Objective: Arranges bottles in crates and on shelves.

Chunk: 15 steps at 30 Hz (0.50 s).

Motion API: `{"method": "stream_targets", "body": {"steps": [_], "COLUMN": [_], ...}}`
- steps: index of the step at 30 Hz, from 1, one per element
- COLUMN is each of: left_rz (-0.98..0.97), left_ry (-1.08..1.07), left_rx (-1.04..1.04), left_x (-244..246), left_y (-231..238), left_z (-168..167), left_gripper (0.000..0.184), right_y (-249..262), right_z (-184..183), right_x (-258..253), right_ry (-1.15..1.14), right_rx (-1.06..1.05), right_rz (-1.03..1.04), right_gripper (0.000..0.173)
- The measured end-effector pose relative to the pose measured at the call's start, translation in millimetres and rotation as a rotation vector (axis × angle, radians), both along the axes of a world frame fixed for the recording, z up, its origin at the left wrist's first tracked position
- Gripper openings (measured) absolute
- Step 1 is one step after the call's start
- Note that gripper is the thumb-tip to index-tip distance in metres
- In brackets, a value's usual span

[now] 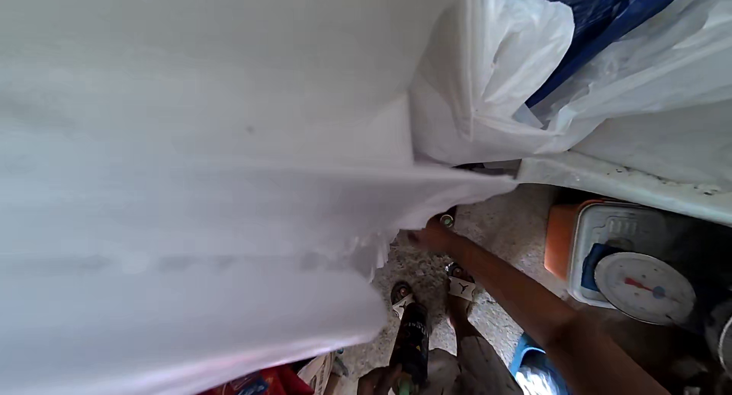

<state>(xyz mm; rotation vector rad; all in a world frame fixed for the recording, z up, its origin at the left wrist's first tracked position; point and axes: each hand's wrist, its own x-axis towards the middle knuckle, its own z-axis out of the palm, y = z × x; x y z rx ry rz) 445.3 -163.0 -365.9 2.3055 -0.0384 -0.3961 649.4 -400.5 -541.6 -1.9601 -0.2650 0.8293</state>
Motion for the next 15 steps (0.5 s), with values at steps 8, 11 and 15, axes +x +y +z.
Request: {"method": "stream_targets", "body": {"steps": [8, 11, 15], "left_rz": [-0.157, -0.203, -0.172], "left_ry": [-0.264, -0.192, -0.032], "left_rx": [0.100, 0.049, -0.008], "left_x": [61.8, 81.0, 70.3], "left_y": [-42.8, -60.4, -60.3], "left_z": [-27.8, -24.0, -26.6], "left_gripper": [0.046, 0.070, 0.054], "right_y": [0.0, -27.2, -59.7], "right_z": [88.7, 83.8, 33.1], "right_x": [-109.8, -84.9, -36.2], "right_ry": [-0.277, -0.204, -0.048], "right_rx": [0.126, -0.088, -0.280], "right_rz": [0.109, -0.143, -0.442], "right_gripper": [0.076, 0.076, 0.076]}}
